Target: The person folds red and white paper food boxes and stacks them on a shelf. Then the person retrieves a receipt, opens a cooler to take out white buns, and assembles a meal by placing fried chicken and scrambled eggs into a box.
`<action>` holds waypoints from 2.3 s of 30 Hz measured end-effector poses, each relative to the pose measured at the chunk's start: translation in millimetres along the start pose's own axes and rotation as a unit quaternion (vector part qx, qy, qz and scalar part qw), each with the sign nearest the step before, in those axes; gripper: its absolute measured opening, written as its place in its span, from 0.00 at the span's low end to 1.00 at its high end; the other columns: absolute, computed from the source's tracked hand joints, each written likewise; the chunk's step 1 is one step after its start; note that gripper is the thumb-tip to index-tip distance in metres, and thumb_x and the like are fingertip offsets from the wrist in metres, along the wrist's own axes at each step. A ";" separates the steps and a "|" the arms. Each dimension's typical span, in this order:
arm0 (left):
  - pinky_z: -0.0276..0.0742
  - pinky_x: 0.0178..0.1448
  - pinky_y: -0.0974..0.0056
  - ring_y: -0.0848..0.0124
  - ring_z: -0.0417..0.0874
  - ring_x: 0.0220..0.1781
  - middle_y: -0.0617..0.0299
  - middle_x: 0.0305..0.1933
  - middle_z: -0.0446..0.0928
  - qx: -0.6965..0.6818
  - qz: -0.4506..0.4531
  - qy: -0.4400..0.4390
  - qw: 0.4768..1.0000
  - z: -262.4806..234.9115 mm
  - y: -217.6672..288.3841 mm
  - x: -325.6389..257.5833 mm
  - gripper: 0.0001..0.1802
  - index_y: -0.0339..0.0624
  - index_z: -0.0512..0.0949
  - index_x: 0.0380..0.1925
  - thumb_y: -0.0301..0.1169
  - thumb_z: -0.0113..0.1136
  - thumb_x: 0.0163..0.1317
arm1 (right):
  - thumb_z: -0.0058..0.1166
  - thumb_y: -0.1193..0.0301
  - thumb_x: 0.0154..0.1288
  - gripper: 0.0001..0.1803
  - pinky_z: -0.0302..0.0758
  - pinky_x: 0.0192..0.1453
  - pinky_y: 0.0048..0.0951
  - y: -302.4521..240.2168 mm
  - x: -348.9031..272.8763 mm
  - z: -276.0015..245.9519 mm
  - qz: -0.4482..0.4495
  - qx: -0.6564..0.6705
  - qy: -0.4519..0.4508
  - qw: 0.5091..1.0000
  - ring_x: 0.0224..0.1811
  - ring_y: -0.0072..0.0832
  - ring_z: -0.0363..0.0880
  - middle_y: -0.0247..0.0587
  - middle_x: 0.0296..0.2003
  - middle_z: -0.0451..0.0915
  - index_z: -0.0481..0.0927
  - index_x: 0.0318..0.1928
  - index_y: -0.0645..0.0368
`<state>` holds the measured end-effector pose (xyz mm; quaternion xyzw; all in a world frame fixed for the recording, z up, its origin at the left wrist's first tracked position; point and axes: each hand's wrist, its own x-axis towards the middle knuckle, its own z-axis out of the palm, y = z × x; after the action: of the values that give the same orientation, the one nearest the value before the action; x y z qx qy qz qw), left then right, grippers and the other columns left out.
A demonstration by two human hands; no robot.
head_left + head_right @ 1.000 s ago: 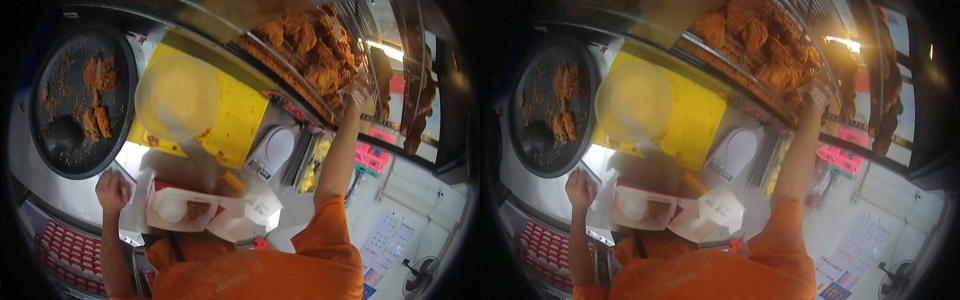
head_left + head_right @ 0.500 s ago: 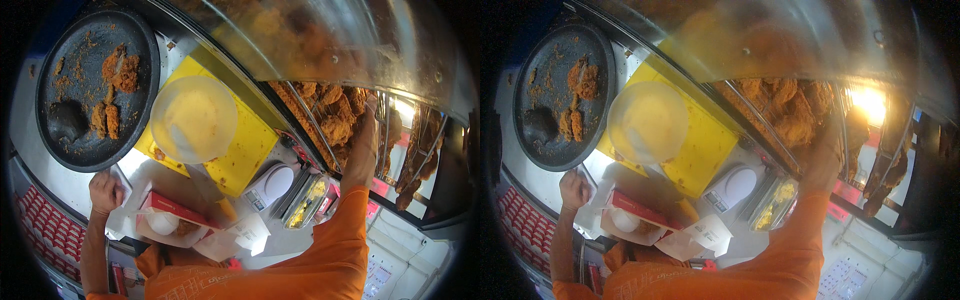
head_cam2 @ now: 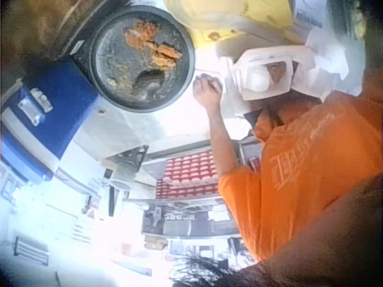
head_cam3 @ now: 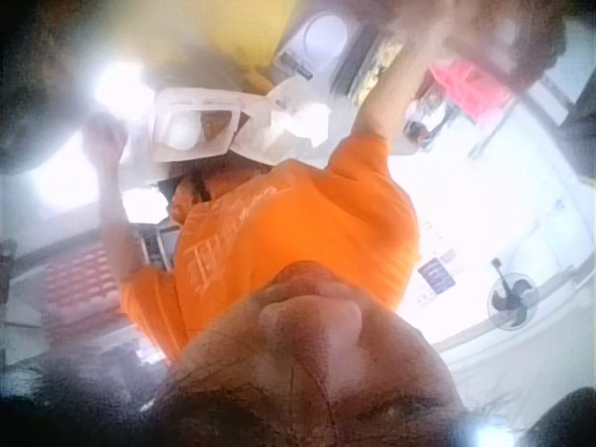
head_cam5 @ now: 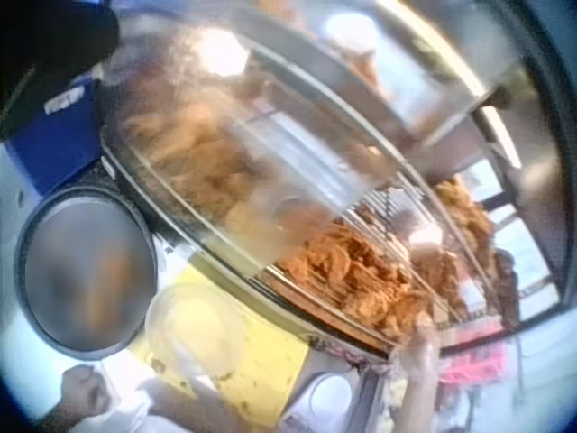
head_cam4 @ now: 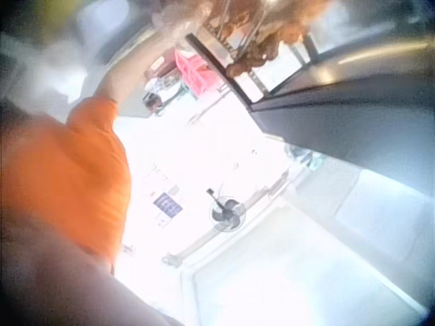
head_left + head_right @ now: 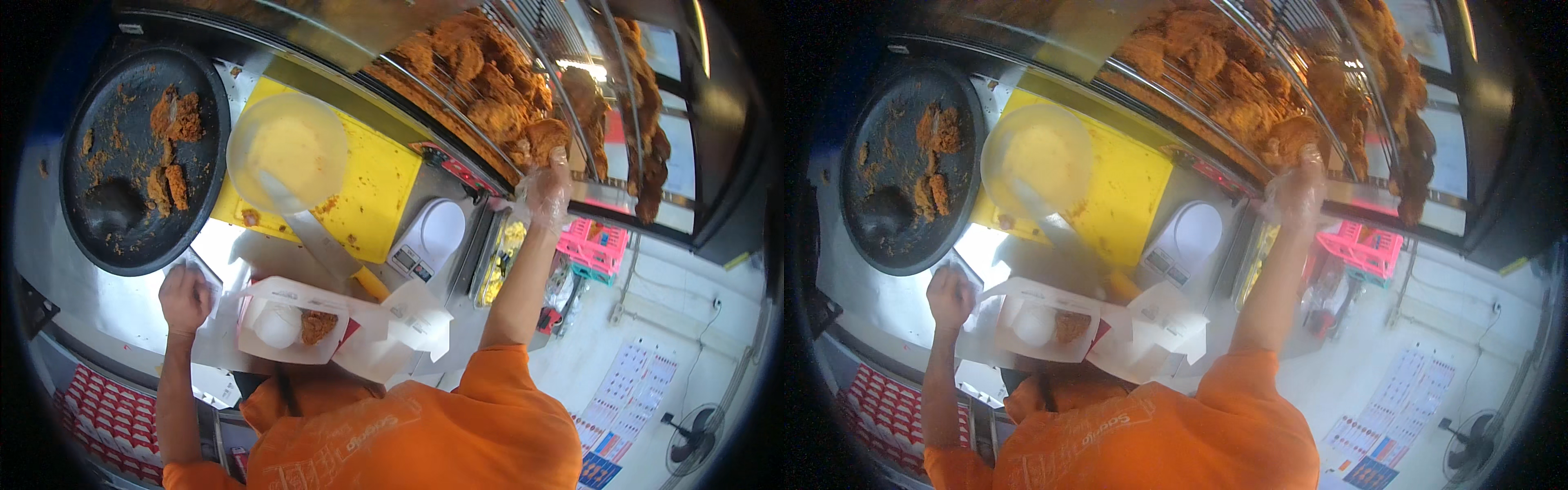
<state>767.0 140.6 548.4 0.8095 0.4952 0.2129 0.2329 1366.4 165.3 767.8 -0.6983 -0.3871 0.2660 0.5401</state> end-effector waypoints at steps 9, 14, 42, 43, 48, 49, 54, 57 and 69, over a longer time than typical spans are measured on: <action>0.73 0.36 0.49 0.50 0.76 0.33 0.52 0.28 0.71 0.001 0.039 0.028 0.999 -3.3 2.9 1.8 0.04 0.41 0.72 0.27 0.29 0.55 0.52 | 0.63 0.64 0.65 0.27 0.82 0.57 0.43 -43.0 -123.5 74.0 0.105 0.535 -0.036 0.838 0.52 0.42 0.78 0.46 0.55 0.76 0.71 0.61 0.58; 0.74 0.38 0.50 0.51 0.77 0.34 0.52 0.28 0.72 0.011 0.037 0.022 0.999 -4.3 4.4 1.1 0.03 0.42 0.73 0.25 0.28 0.55 0.51 | 0.70 0.65 0.59 0.29 0.76 0.56 0.37 -61.3 -156.6 106.0 0.029 0.295 0.111 0.949 0.52 0.37 0.77 0.39 0.53 0.77 0.74 0.59 0.55; 0.75 0.39 0.50 0.52 0.78 0.35 0.54 0.30 0.74 0.027 0.077 0.018 0.996 -10.3 12.2 -0.9 0.02 0.42 0.73 0.26 0.28 0.54 0.54 | 0.69 0.69 0.59 0.29 0.76 0.55 0.35 -186.4 -313.3 141.6 -0.028 0.203 0.152 0.967 0.51 0.32 0.79 0.43 0.51 0.78 0.71 0.56 0.68; 0.75 0.39 0.50 0.52 0.78 0.35 0.54 0.30 0.74 0.025 0.079 0.019 0.996 -8.1 13.8 0.5 0.03 0.42 0.73 0.26 0.28 0.54 0.54 | 0.63 0.67 0.63 0.30 0.76 0.56 0.36 -188.8 -319.8 143.2 0.000 0.318 0.122 0.940 0.51 0.31 0.79 0.44 0.52 0.77 0.69 0.60 0.71; 0.75 0.39 0.50 0.52 0.78 0.36 0.54 0.30 0.74 0.013 0.083 0.020 0.996 -9.0 3.5 -1.1 0.02 0.42 0.73 0.26 0.28 0.53 0.53 | 0.64 0.61 0.63 0.33 0.77 0.55 0.33 -200.7 -344.3 158.3 0.105 0.479 0.123 0.863 0.51 0.33 0.79 0.44 0.53 0.77 0.68 0.62 0.65; 0.75 0.40 0.50 0.52 0.78 0.36 0.54 0.31 0.74 0.014 0.079 0.018 0.997 -9.7 -1.0 -3.6 0.02 0.41 0.73 0.26 0.28 0.53 0.53 | 0.63 0.61 0.64 0.33 0.78 0.55 0.32 -207.2 -347.2 162.3 0.119 0.487 0.110 0.858 0.52 0.33 0.78 0.44 0.54 0.77 0.68 0.63 0.63; 0.75 0.41 0.50 0.52 0.78 0.36 0.54 0.31 0.75 0.007 0.093 0.024 0.995 -2.5 4.8 -1.7 0.03 0.41 0.73 0.26 0.28 0.53 0.54 | 0.54 0.52 0.67 0.30 0.71 0.65 0.42 -190.0 -359.8 155.0 0.084 0.630 0.018 0.772 0.51 0.34 0.77 0.40 0.48 0.76 0.69 0.62 0.57; 0.75 0.41 0.51 0.52 0.79 0.37 0.55 0.31 0.75 0.011 0.093 0.021 0.995 -6.1 7.4 -0.3 0.03 0.41 0.73 0.27 0.28 0.54 0.54 | 0.46 0.48 0.71 0.28 0.66 0.70 0.48 -204.1 -359.1 156.4 0.117 0.504 0.101 0.850 0.50 0.36 0.77 0.40 0.45 0.75 0.71 0.59 0.56; 0.76 0.43 0.51 0.52 0.79 0.38 0.55 0.32 0.76 0.010 0.102 0.022 0.995 -9.9 5.9 -2.2 0.03 0.41 0.75 0.28 0.28 0.54 0.56 | 0.46 0.47 0.70 0.32 0.69 0.63 0.54 -191.7 -372.0 170.5 -0.007 0.799 -0.013 0.601 0.60 0.43 0.73 0.46 0.55 0.77 0.71 0.64 0.56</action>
<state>764.5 137.9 559.5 0.8531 0.4174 0.2480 0.1910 975.3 -26.8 887.6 0.0177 -0.0321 0.4745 0.8795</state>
